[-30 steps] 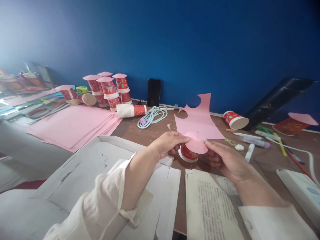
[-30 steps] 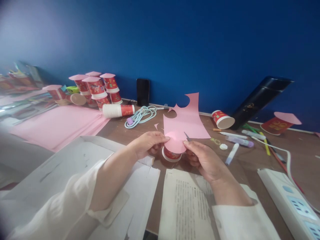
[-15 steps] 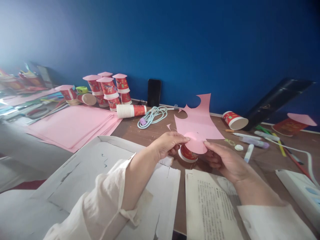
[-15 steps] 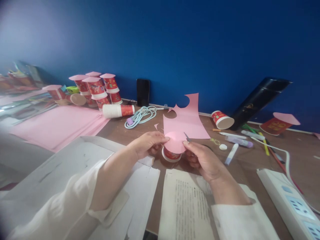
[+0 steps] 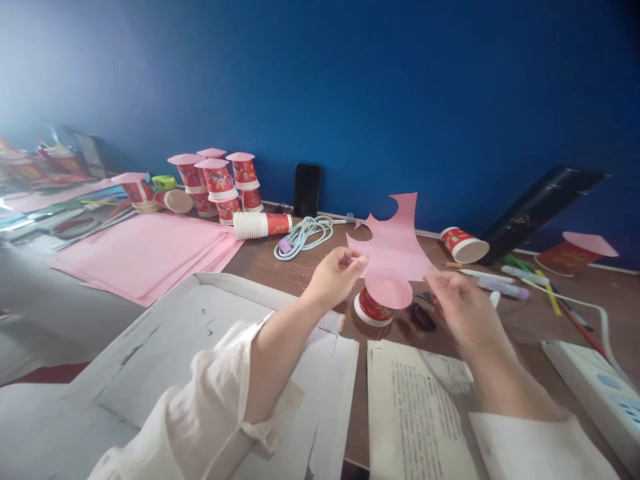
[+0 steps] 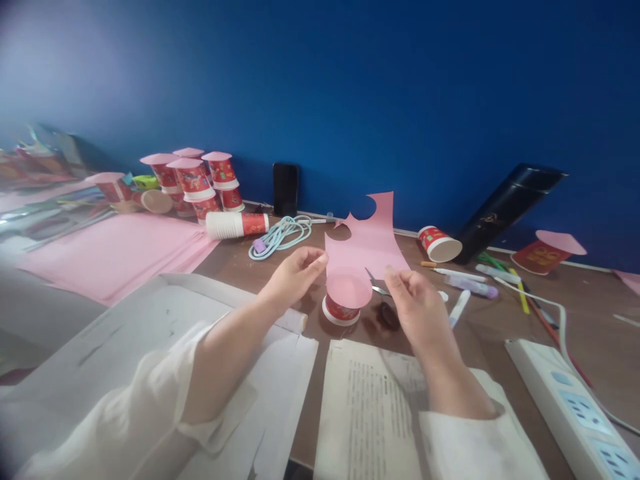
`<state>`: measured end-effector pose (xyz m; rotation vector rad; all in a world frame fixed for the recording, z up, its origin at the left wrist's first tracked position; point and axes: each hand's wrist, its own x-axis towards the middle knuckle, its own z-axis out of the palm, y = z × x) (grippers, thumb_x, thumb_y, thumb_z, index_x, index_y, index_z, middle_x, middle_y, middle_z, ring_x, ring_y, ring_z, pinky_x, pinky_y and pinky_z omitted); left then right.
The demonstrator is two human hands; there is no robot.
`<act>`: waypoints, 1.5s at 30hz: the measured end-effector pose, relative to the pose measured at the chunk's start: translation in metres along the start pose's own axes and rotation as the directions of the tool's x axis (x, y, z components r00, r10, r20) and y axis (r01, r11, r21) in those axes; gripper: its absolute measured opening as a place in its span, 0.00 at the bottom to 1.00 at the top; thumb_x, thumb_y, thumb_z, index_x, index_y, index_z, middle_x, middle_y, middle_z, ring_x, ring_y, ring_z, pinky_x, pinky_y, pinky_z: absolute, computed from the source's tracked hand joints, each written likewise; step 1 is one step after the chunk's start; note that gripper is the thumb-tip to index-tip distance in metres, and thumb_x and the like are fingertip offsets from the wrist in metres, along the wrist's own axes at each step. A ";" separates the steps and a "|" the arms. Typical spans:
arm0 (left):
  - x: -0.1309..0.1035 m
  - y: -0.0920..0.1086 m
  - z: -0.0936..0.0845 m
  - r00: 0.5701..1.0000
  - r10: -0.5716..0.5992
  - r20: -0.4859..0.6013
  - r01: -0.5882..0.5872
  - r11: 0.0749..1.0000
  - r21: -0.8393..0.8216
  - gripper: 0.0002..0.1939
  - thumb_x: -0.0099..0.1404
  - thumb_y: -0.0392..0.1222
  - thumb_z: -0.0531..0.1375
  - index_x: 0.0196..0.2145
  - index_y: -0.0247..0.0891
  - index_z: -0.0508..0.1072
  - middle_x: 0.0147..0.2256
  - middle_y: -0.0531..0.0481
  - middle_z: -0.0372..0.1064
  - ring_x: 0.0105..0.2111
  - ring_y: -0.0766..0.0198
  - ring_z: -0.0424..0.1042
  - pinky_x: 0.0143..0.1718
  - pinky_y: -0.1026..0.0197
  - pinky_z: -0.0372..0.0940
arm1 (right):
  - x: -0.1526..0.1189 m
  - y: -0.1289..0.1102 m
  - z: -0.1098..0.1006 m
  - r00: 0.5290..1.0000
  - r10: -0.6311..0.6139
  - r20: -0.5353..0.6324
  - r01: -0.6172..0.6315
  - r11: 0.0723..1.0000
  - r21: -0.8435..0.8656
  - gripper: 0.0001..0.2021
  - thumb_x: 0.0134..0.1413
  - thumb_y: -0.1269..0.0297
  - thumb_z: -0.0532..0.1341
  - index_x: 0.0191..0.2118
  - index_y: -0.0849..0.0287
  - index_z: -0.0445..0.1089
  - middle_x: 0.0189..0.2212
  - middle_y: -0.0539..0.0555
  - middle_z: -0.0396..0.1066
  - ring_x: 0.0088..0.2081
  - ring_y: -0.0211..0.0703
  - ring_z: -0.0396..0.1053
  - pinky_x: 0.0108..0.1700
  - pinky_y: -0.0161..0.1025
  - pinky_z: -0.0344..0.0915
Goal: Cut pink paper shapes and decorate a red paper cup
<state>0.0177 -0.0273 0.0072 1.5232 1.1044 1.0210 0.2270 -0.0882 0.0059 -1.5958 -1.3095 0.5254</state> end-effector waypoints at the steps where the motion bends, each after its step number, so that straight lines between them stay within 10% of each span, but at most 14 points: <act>1: -0.001 0.000 0.001 0.989 0.142 -0.046 -0.136 0.985 0.108 0.16 0.67 0.53 0.56 0.43 0.40 0.75 0.41 0.46 0.72 0.41 0.64 0.70 0.45 0.59 0.65 | 0.000 -0.001 0.002 0.989 -0.120 -0.089 0.113 0.990 -0.080 0.20 0.57 0.43 0.58 0.35 0.56 0.75 0.23 0.51 0.68 0.27 0.41 0.65 0.30 0.39 0.62; 6: -0.008 -0.001 0.008 0.888 0.459 0.022 -0.415 0.779 0.470 0.19 0.71 0.53 0.50 0.45 0.50 0.79 0.56 0.51 0.66 0.58 0.56 0.59 0.61 0.49 0.53 | 0.000 -0.005 0.017 0.880 -0.473 -0.040 0.438 0.841 -0.318 0.21 0.64 0.48 0.51 0.43 0.52 0.78 0.46 0.57 0.73 0.51 0.53 0.68 0.56 0.53 0.59; 35: -0.010 0.001 0.007 0.862 0.492 0.122 -0.447 0.626 0.639 0.22 0.71 0.56 0.47 0.43 0.50 0.79 0.61 0.56 0.62 0.63 0.54 0.53 0.63 0.47 0.47 | -0.009 -0.012 0.021 0.825 -0.564 0.041 0.472 0.647 -0.599 0.23 0.66 0.48 0.49 0.39 0.51 0.80 0.50 0.56 0.71 0.52 0.56 0.63 0.54 0.54 0.59; 45: -0.007 -0.003 0.007 0.881 0.463 0.093 -0.432 0.710 0.556 0.22 0.72 0.56 0.45 0.53 0.57 0.73 0.66 0.59 0.54 0.68 0.56 0.44 0.67 0.46 0.40 | -0.007 -0.006 0.011 0.811 -0.545 -0.214 0.457 0.818 -0.349 0.21 0.69 0.55 0.46 0.52 0.53 0.74 0.47 0.58 0.74 0.52 0.50 0.68 0.56 0.52 0.61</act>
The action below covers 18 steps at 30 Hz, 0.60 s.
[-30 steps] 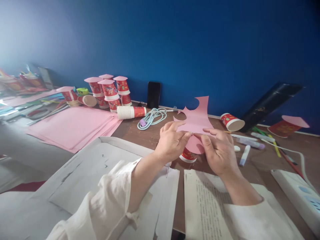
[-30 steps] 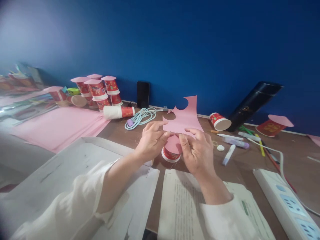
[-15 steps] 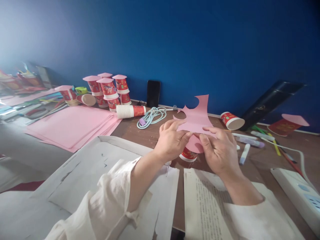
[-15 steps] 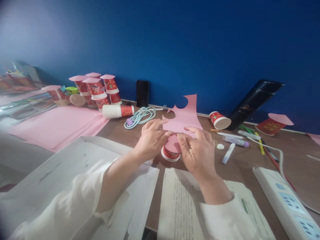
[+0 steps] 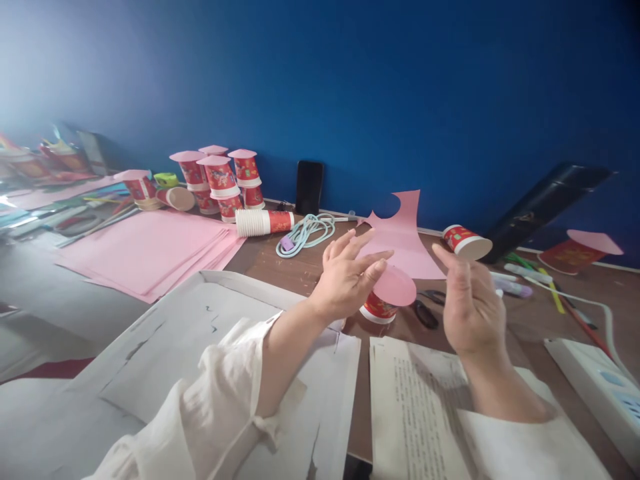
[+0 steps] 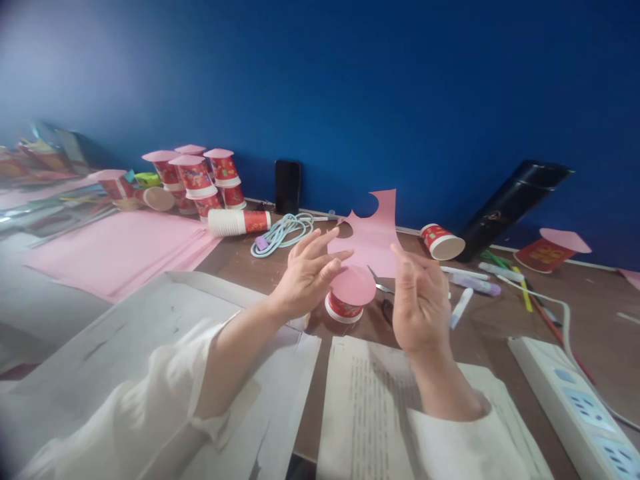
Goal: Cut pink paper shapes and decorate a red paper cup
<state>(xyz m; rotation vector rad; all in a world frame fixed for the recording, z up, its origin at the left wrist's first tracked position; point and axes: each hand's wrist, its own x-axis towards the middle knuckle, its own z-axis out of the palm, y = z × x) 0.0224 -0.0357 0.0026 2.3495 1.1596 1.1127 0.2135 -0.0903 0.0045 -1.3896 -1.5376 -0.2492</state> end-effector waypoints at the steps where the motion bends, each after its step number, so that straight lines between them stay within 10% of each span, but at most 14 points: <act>1: 0.000 0.000 0.000 1.000 0.000 0.019 0.000 1.000 -0.002 0.22 0.72 0.56 0.44 0.53 0.58 0.73 0.66 0.60 0.53 0.68 0.56 0.42 0.67 0.45 0.39 | 0.000 0.001 -0.001 1.000 0.011 -0.007 -0.011 1.000 0.004 0.22 0.69 0.55 0.45 0.51 0.53 0.74 0.47 0.58 0.74 0.52 0.49 0.68 0.56 0.53 0.61; 18: 0.001 0.000 -0.001 0.992 0.000 0.122 -0.005 0.999 0.043 0.24 0.72 0.57 0.42 0.48 0.59 0.76 0.67 0.64 0.50 0.69 0.54 0.40 0.67 0.40 0.33 | -0.012 -0.006 -0.006 0.994 -0.002 0.111 0.009 0.998 -0.063 0.20 0.67 0.54 0.49 0.44 0.53 0.78 0.42 0.57 0.75 0.47 0.50 0.70 0.52 0.52 0.61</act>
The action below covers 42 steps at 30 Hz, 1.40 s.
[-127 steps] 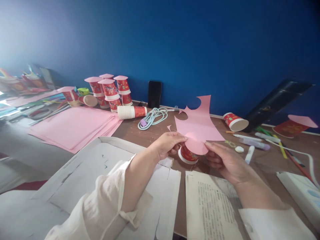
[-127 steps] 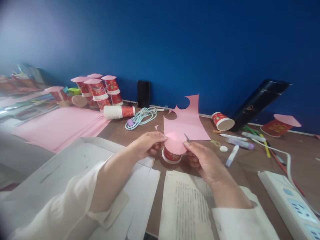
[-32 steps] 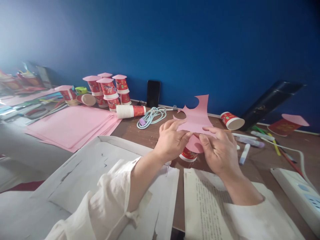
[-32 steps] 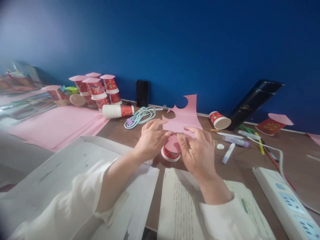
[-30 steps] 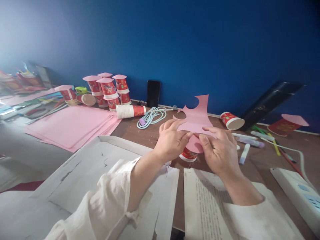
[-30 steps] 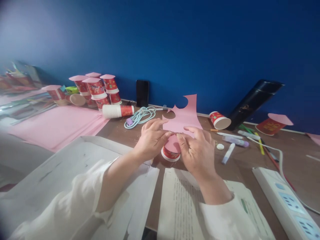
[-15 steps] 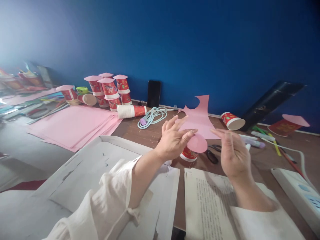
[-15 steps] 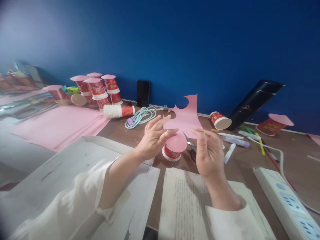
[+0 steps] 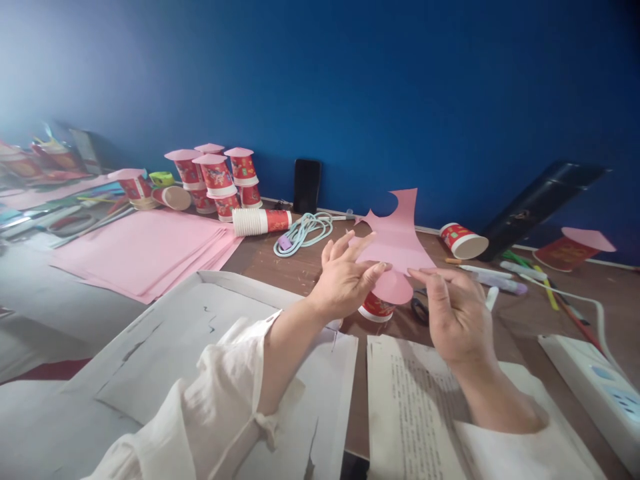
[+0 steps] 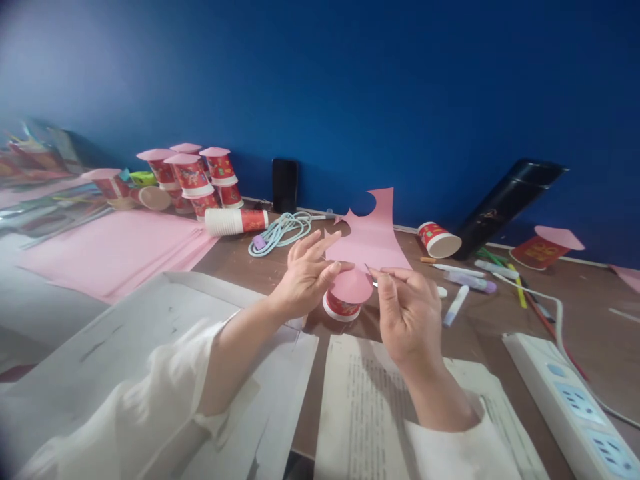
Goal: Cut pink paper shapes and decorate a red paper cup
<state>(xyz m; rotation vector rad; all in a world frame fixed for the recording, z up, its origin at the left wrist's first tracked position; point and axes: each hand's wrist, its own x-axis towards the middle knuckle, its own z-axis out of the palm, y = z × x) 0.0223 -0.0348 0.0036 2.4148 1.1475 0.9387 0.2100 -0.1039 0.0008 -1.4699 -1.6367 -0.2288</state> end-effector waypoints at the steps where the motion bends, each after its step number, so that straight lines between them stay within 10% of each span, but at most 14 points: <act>1: 0.000 0.000 0.000 1.000 -0.001 0.002 0.001 1.000 0.003 0.24 0.72 0.57 0.42 0.48 0.59 0.76 0.67 0.63 0.50 0.69 0.54 0.39 0.67 0.40 0.33 | 0.000 -0.001 0.000 1.000 0.002 0.004 -0.002 1.000 -0.003 0.20 0.67 0.54 0.50 0.43 0.54 0.79 0.42 0.57 0.74 0.46 0.50 0.70 0.52 0.51 0.61; 30: -0.002 0.002 0.003 1.000 -0.012 -0.008 0.012 1.000 -0.011 0.23 0.71 0.58 0.43 0.49 0.58 0.76 0.66 0.62 0.53 0.68 0.54 0.42 0.67 0.41 0.33 | -0.003 -0.007 0.003 0.997 -0.070 0.033 0.074 0.983 -0.166 0.19 0.65 0.52 0.52 0.39 0.53 0.80 0.41 0.57 0.76 0.46 0.54 0.69 0.52 0.53 0.62; 34: 0.002 -0.003 -0.007 0.998 -0.062 0.005 0.062 0.981 -0.186 0.24 0.71 0.57 0.45 0.61 0.56 0.63 0.68 0.57 0.48 0.69 0.55 0.41 0.67 0.44 0.37 | -0.001 0.003 -0.001 0.993 0.109 0.048 -0.112 0.991 0.078 0.24 0.64 0.47 0.51 0.58 0.53 0.69 0.52 0.59 0.72 0.55 0.55 0.67 0.58 0.56 0.60; 37: 0.007 -0.013 -0.019 0.985 -0.121 0.125 0.158 0.923 -0.350 0.35 0.65 0.61 0.53 0.66 0.48 0.55 0.69 0.49 0.43 0.69 0.51 0.41 0.67 0.46 0.42 | 0.001 0.013 -0.006 0.907 0.331 0.261 -0.398 0.877 0.268 0.33 0.61 0.45 0.55 0.68 0.47 0.51 0.64 0.57 0.59 0.64 0.54 0.57 0.62 0.57 0.58; 42: 0.010 -0.021 -0.026 0.933 -0.121 0.338 0.282 0.831 -0.480 0.47 0.56 0.62 0.62 0.68 0.47 0.51 0.69 0.45 0.43 0.67 0.48 0.49 0.65 0.47 0.50 | -0.002 0.016 -0.005 0.801 0.328 0.501 -0.528 0.781 0.334 0.39 0.56 0.44 0.60 0.69 0.43 0.45 0.70 0.51 0.47 0.68 0.59 0.47 0.64 0.62 0.53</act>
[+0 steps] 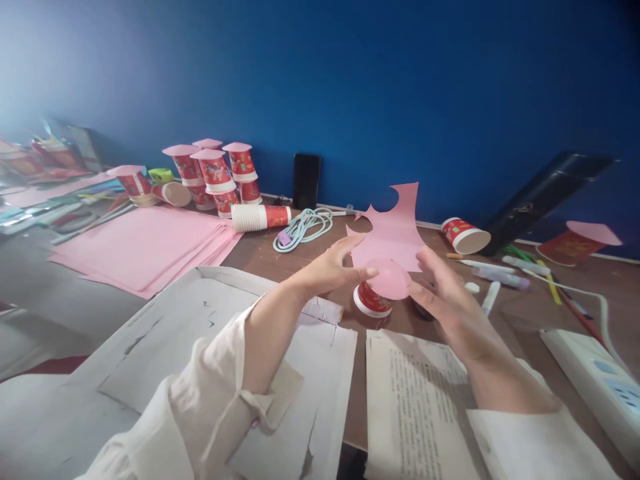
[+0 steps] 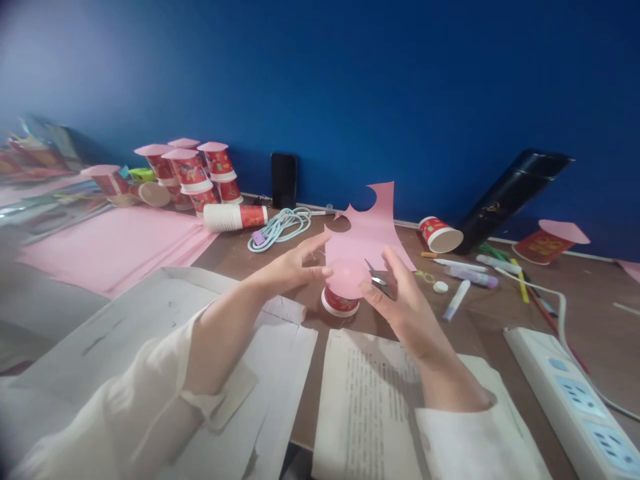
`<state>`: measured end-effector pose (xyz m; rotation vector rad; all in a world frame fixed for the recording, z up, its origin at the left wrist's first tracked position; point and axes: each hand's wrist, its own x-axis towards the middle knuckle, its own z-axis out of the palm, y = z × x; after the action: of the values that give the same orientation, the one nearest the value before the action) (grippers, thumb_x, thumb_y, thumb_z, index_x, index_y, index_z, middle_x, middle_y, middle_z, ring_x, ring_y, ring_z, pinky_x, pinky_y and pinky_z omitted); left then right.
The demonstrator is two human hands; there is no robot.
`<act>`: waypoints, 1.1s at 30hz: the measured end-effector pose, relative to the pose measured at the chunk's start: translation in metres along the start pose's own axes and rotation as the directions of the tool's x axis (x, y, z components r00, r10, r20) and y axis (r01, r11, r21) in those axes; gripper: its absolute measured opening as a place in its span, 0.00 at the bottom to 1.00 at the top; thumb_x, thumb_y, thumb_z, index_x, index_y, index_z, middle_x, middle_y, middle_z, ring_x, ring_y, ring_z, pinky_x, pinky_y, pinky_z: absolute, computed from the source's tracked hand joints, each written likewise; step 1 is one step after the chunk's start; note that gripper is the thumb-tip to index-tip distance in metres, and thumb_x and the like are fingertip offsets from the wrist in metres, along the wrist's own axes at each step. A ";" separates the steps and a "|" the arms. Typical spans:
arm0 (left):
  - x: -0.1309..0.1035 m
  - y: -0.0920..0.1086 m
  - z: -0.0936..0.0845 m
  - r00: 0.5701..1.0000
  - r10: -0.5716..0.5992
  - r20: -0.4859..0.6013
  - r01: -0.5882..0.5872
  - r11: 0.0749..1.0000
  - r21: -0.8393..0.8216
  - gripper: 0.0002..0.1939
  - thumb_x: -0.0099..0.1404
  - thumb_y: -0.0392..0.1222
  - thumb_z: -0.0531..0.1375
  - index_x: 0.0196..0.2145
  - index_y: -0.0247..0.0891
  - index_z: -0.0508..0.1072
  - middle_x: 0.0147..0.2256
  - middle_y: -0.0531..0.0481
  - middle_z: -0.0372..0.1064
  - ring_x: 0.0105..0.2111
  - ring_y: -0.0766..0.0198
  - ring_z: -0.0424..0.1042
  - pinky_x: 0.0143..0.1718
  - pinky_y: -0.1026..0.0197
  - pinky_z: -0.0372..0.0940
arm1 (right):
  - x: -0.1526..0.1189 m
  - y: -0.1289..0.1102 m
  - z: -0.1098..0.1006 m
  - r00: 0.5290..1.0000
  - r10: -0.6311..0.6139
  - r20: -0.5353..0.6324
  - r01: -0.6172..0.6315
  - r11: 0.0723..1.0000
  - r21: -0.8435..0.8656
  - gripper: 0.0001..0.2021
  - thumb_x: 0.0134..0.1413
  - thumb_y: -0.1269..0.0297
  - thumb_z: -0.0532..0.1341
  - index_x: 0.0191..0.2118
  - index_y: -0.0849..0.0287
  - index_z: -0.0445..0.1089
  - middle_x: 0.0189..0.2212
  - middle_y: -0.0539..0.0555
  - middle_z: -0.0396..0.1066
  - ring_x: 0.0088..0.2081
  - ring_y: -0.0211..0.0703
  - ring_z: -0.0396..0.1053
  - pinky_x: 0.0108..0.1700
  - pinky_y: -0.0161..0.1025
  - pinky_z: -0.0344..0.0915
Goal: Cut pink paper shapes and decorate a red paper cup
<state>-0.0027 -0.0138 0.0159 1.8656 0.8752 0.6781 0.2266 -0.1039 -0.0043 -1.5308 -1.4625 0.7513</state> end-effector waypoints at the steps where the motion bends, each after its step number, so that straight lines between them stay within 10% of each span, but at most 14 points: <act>1: 0.000 0.000 0.002 1.000 -0.009 0.012 0.009 1.000 0.006 0.47 0.55 0.62 0.63 0.67 0.46 0.52 0.69 0.45 0.44 0.67 0.47 0.48 0.65 0.46 0.49 | 0.000 -0.001 0.002 1.000 0.014 0.014 -0.014 1.000 0.004 0.39 0.56 0.44 0.60 0.69 0.41 0.46 0.70 0.50 0.47 0.68 0.59 0.47 0.64 0.63 0.52; 33: -0.002 0.006 0.022 0.997 -0.075 0.032 0.076 0.996 -0.045 0.47 0.56 0.54 0.65 0.68 0.39 0.51 0.70 0.41 0.41 0.69 0.48 0.39 0.68 0.48 0.41 | -0.001 -0.018 0.020 0.995 0.095 0.027 -0.094 0.995 -0.035 0.36 0.55 0.47 0.60 0.68 0.43 0.50 0.70 0.51 0.47 0.69 0.57 0.45 0.66 0.56 0.52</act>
<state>0.0144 -0.0288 0.0123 1.7885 0.8986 0.6168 0.2002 -0.1022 0.0029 -1.6310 -1.4382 0.8111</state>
